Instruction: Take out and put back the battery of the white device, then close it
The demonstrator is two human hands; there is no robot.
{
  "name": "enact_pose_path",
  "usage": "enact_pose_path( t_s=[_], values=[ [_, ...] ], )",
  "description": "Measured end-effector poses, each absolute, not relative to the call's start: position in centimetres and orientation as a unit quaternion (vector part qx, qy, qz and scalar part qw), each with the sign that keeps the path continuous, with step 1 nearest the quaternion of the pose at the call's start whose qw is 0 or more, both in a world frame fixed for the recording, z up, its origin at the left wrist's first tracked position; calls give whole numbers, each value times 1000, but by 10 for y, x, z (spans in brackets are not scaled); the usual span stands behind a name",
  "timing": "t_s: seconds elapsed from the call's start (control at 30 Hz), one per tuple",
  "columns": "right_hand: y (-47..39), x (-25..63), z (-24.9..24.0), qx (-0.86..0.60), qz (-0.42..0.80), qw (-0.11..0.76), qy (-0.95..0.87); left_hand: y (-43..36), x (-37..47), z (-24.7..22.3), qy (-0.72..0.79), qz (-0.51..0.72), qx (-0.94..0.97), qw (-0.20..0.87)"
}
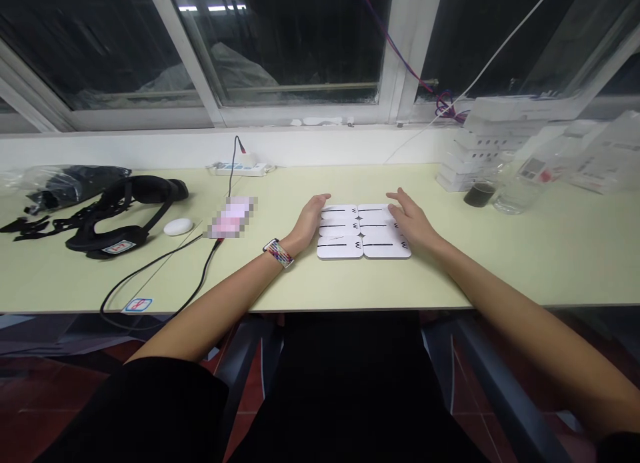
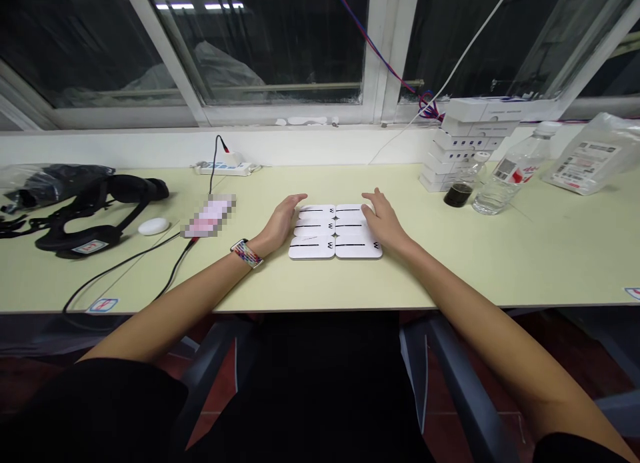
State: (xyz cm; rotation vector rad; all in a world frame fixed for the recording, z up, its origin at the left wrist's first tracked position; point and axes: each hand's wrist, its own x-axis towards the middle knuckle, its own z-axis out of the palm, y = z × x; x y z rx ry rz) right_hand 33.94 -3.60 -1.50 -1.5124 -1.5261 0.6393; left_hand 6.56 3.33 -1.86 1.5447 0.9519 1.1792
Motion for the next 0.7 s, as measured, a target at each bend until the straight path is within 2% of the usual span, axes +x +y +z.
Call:
enact_pose_path(
  t_s=[0.13,0.2,0.33,0.5,0.7],
  values=[
    [-73,343,-14,-497,97,390,-769,13,59,-9,357,465,713,386],
    [-95,343,-19,-450,35,349,-822,3,60,-5,308,412,808,287],
    [-125,344,-30,-408,-21,298,-863,-10,67,-1,188,305,914,188],
    [-137,354,-27,-379,-9,292,-878,-13,70,-1,151,251,942,164],
    [-149,367,-22,-406,14,284,-869,-17,71,4,134,253,937,199]
  ],
)
